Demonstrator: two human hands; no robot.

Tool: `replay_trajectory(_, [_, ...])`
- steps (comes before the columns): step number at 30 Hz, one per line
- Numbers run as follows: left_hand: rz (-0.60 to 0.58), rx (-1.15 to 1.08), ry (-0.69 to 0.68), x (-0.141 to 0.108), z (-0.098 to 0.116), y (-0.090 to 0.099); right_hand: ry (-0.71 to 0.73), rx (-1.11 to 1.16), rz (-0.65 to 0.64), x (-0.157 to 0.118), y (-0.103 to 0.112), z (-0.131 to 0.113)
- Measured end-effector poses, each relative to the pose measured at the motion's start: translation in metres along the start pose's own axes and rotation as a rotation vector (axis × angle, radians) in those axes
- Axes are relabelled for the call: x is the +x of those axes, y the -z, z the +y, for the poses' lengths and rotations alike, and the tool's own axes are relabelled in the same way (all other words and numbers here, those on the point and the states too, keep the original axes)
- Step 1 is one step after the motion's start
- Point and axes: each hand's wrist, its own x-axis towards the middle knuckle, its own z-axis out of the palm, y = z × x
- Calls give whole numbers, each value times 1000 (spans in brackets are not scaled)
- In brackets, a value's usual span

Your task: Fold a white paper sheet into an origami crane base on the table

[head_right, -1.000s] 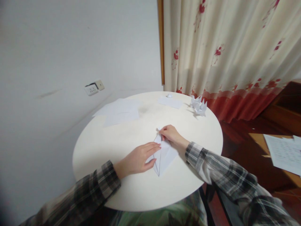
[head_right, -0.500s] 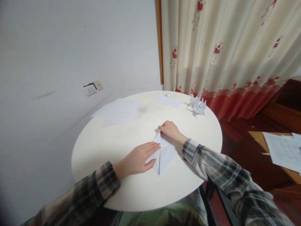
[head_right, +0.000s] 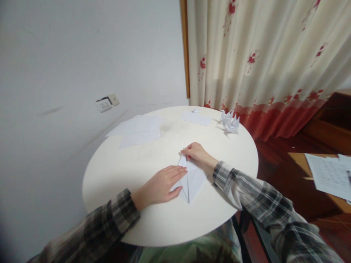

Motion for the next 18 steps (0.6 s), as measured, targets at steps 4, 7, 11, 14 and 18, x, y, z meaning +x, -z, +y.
replay_trajectory(4, [9, -25, 4, -1, -1, -2, 13, -35, 24, 0, -1, -1])
replay_trajectory(7, [15, -60, 6, -2, -3, -1, 7, -242, 50, 0, 2, -3])
replay_trajectory(11, [-4, -121, 17, -3, -7, 8, 34, -529, 155, -2, 10, -11])
replay_trajectory(14, [-23, -143, 12, -4, -12, 15, 204, -589, 211, -3, 16, -17])
replay_trajectory(18, [-34, -127, -40, -5, -17, 16, 509, -479, -103, -6, 20, -19])
